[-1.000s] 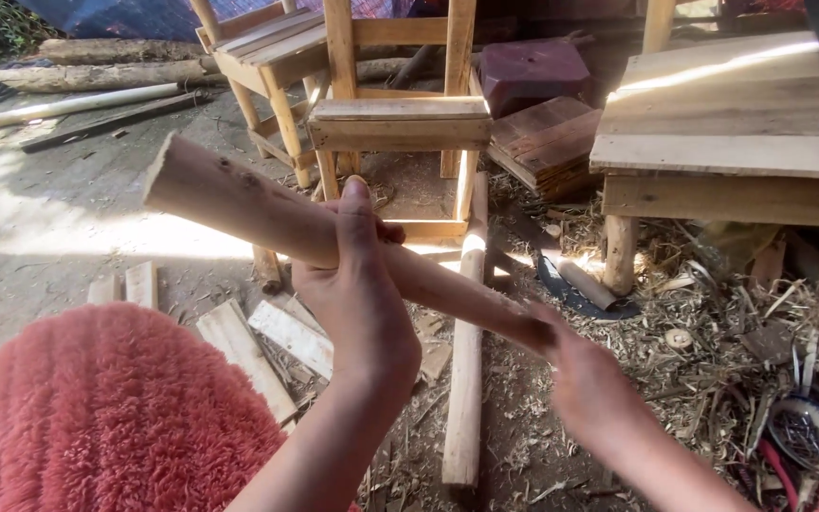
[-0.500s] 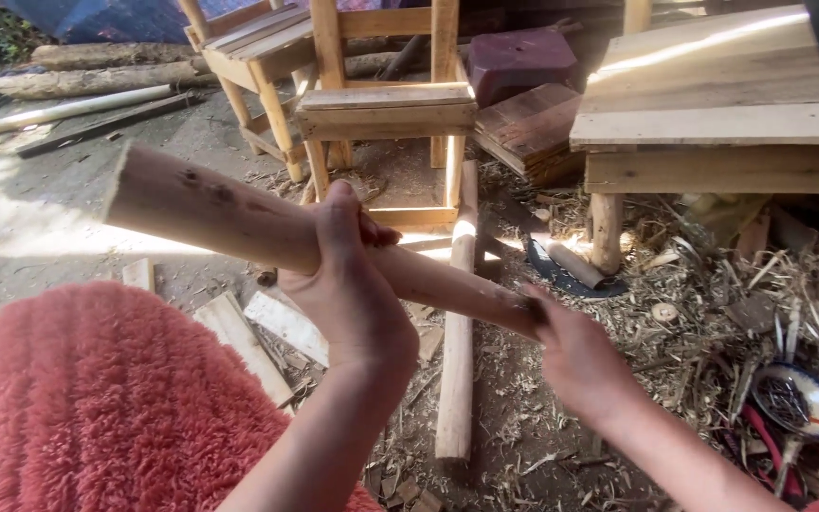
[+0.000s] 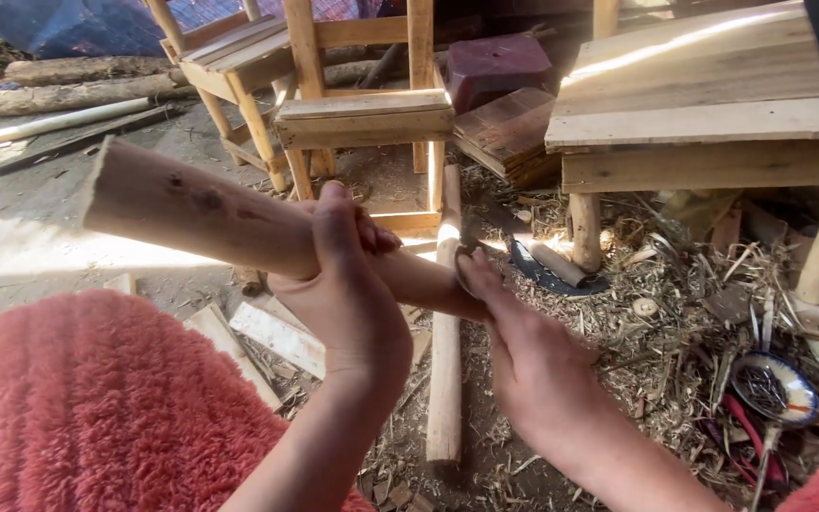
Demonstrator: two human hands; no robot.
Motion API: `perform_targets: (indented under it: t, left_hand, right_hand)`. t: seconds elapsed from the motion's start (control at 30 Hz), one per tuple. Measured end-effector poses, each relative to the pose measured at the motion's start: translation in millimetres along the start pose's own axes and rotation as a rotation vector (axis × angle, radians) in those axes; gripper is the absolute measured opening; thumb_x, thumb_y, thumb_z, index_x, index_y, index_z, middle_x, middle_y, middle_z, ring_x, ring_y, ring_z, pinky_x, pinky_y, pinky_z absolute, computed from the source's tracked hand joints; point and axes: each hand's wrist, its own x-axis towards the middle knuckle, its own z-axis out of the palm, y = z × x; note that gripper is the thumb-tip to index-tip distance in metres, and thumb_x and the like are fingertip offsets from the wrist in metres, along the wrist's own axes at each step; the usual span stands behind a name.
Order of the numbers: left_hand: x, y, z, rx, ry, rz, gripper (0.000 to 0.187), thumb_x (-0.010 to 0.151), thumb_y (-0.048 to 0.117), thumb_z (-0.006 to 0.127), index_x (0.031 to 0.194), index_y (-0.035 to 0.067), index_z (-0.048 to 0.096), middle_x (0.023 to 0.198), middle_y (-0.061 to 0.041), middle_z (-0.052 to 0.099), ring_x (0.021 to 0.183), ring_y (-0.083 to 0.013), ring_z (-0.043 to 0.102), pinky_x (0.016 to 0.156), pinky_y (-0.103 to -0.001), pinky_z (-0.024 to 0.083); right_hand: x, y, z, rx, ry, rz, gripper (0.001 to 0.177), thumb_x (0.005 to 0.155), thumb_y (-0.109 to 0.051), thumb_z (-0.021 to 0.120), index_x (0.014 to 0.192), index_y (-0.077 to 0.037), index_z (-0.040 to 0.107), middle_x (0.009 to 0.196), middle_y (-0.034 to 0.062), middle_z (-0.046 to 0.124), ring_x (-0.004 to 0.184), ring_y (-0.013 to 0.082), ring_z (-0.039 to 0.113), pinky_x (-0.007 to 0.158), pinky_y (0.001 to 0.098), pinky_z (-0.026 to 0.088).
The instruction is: The person is using a curved blade to shave and shape a wooden stick, likely for furniture components.
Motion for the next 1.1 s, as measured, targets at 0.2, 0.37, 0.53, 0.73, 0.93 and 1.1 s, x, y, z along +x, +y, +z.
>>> perform_targets:
  t: [0.2, 0.37, 0.53, 0.73, 0.93, 1.1]
  left_hand:
    - [-5.2, 12.7, -0.2, 0.256, 0.105, 0.027, 0.01, 0.093, 0.011, 0.061, 0.084, 0.009, 0.058, 0.063, -0.002, 0.06, 0.055, -0.0121, 0.061, 0.05, -0.025, 0.055]
    - [-6.0, 8.8, 5.0, 0.283, 0.132, 0.09, 0.009, 0.094, 0.008, 0.062, 0.086, 0.007, 0.063, 0.067, -0.004, 0.066, 0.06, -0.013, 0.067, 0.052, -0.021, 0.057]
    - [-9.2, 13.5, 0.3, 0.284, 0.06, 0.148, 0.015, 0.096, 0.002, 0.06, 0.084, 0.01, 0.058, 0.068, -0.003, 0.061, 0.058, -0.0129, 0.063, 0.051, -0.02, 0.053]
    - [-12.8, 13.9, 5.8, 0.325, 0.107, 0.168, 0.018, 0.098, 0.011, 0.06, 0.08, 0.011, 0.06, 0.064, -0.001, 0.061, 0.053, -0.0104, 0.057, 0.052, -0.022, 0.05]
    - [-8.9, 18.5, 0.6, 0.274, 0.147, 0.086, 0.011, 0.094, 0.006, 0.062, 0.084, 0.008, 0.059, 0.066, -0.004, 0.061, 0.058, -0.013, 0.06, 0.057, -0.023, 0.053]
    - [-9.6, 12.9, 2.8, 0.303, 0.162, 0.097, 0.015, 0.096, 0.011, 0.061, 0.081, 0.009, 0.059, 0.065, -0.003, 0.062, 0.056, -0.0121, 0.06, 0.056, -0.024, 0.052]
  right_hand:
    - [11.8, 25.6, 4.4, -0.002, -0.138, 0.388, 0.06, 0.094, -0.002, 0.031, 0.151, -0.018, 0.02, 0.128, 0.0195, 0.054, 0.04, 0.0136, 0.045, 0.037, 0.0251, 0.042]
    - [0.0, -42.4, -11.7, -0.101, -0.153, 0.101, 0.062, 0.091, 0.0, 0.036, 0.148, -0.016, 0.019, 0.154, 0.0112, 0.015, 0.033, 0.0139, 0.05, 0.03, 0.024, 0.05]
    - [22.7, 28.7, 9.3, -0.076, -0.196, 0.418, 0.057, 0.089, 0.001, 0.033, 0.145, -0.009, 0.026, 0.089, 0.013, 0.06, 0.056, 0.0174, 0.053, 0.053, 0.0301, 0.042]
    - [-2.6, -78.2, -19.5, -0.11, -0.3, 0.196, 0.067, 0.09, 0.004, 0.035, 0.15, -0.014, 0.011, 0.158, 0.0127, 0.001, 0.058, 0.0249, 0.071, 0.053, 0.0273, 0.061]
    - [35.9, 22.8, 10.7, -0.138, -0.292, 0.286, 0.067, 0.086, 0.009, 0.034, 0.148, -0.005, 0.012, 0.156, 0.0177, 0.01, 0.138, 0.0348, 0.029, 0.114, 0.0391, 0.034]
    - [12.2, -53.9, -11.4, -0.064, -0.268, 0.121, 0.066, 0.087, 0.006, 0.036, 0.149, -0.013, 0.022, 0.141, 0.0184, 0.045, 0.086, 0.021, 0.053, 0.076, 0.0279, 0.044]
